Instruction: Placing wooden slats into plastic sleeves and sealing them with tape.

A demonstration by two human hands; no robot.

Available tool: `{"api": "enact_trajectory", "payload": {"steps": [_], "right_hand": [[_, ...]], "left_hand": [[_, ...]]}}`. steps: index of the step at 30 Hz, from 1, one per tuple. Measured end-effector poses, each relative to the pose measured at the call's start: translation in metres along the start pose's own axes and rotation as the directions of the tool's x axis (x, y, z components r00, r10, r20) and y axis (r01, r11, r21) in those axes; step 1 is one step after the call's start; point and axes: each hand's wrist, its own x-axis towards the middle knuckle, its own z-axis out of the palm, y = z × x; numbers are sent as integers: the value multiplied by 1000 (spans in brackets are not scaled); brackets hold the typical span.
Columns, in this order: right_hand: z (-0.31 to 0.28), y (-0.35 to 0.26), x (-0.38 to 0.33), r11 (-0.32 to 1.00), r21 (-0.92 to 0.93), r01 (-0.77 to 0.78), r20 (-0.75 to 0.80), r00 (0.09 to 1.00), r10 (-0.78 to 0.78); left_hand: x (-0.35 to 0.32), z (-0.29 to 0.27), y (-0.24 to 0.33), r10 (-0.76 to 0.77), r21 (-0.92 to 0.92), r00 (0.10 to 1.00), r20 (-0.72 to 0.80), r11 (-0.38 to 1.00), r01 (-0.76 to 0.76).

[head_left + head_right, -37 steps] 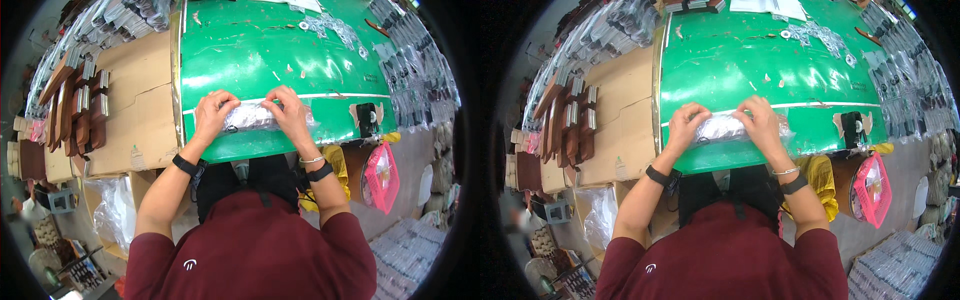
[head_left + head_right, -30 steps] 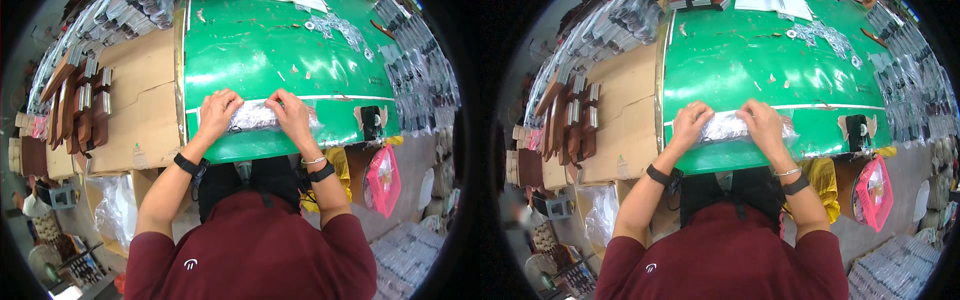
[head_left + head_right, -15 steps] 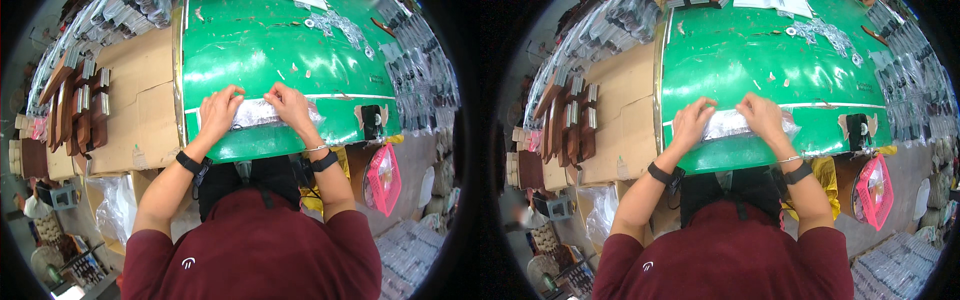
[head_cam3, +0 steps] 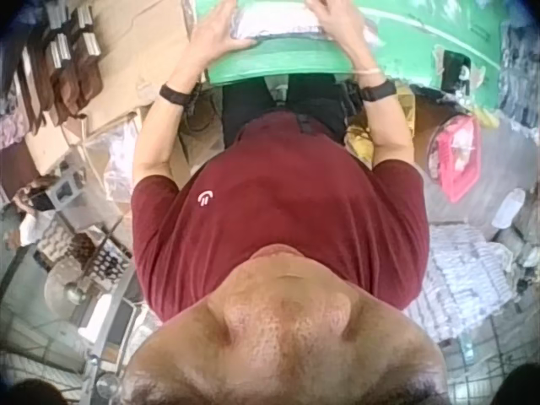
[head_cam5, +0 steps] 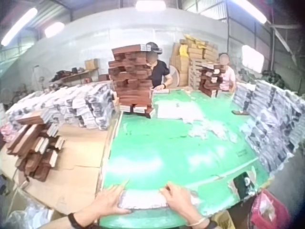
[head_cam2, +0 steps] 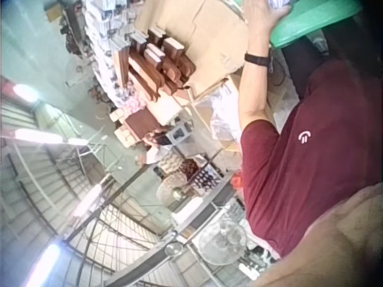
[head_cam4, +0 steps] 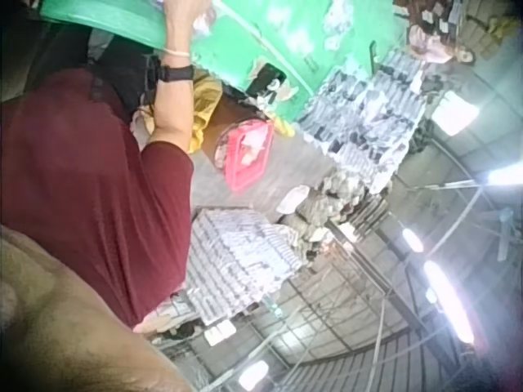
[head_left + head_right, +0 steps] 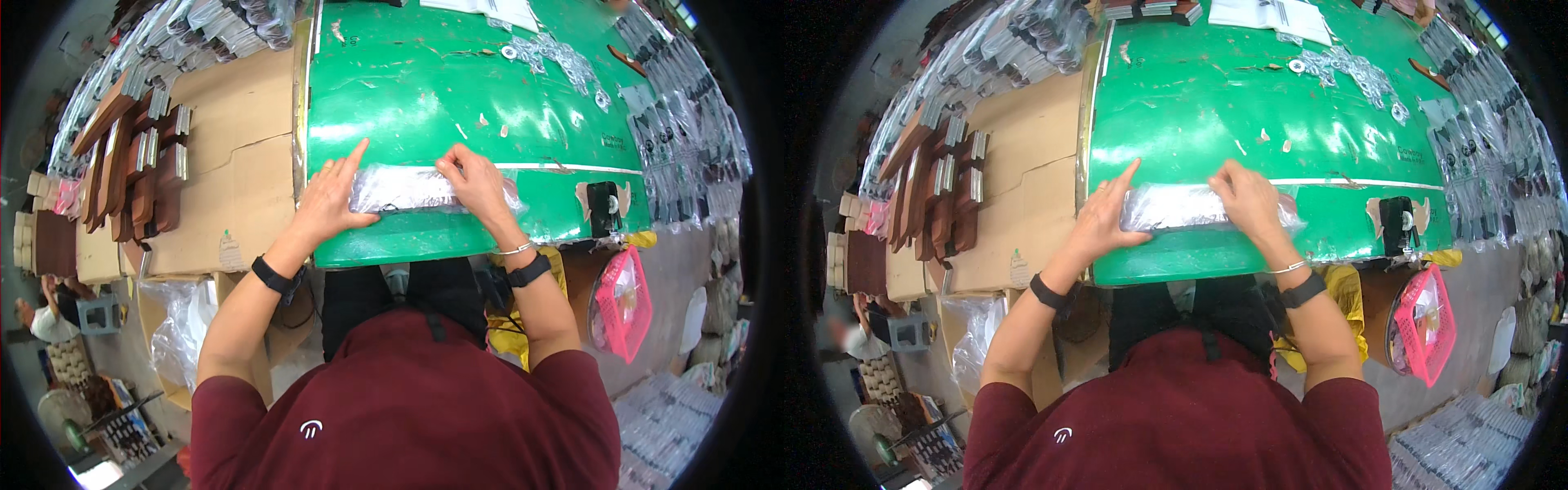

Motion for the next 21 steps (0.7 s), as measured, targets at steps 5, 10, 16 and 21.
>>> {"api": "enact_trajectory", "payload": {"steps": [5, 10, 16, 21], "right_hand": [[-19, 4, -13, 978, 127, 166, -20, 986, -165], [-30, 10, -7, 932, 91, 351, -45, 936, -348], [-27, 14, -15, 869, 24, 494, -178, 857, -483], [-25, 18, -22, 857, 27, 515, -206, 842, -499]], "left_hand": [[-13, 7, 12, 140, 215, 971, -192, 972, -97], [-15, 20, 14, 335, 392, 865, -373, 902, -181], [-14, 4, 37, 209, 285, 918, -336, 952, -112], [0, -1, 56, 71, -13, 979, -190, 997, -75]]}}
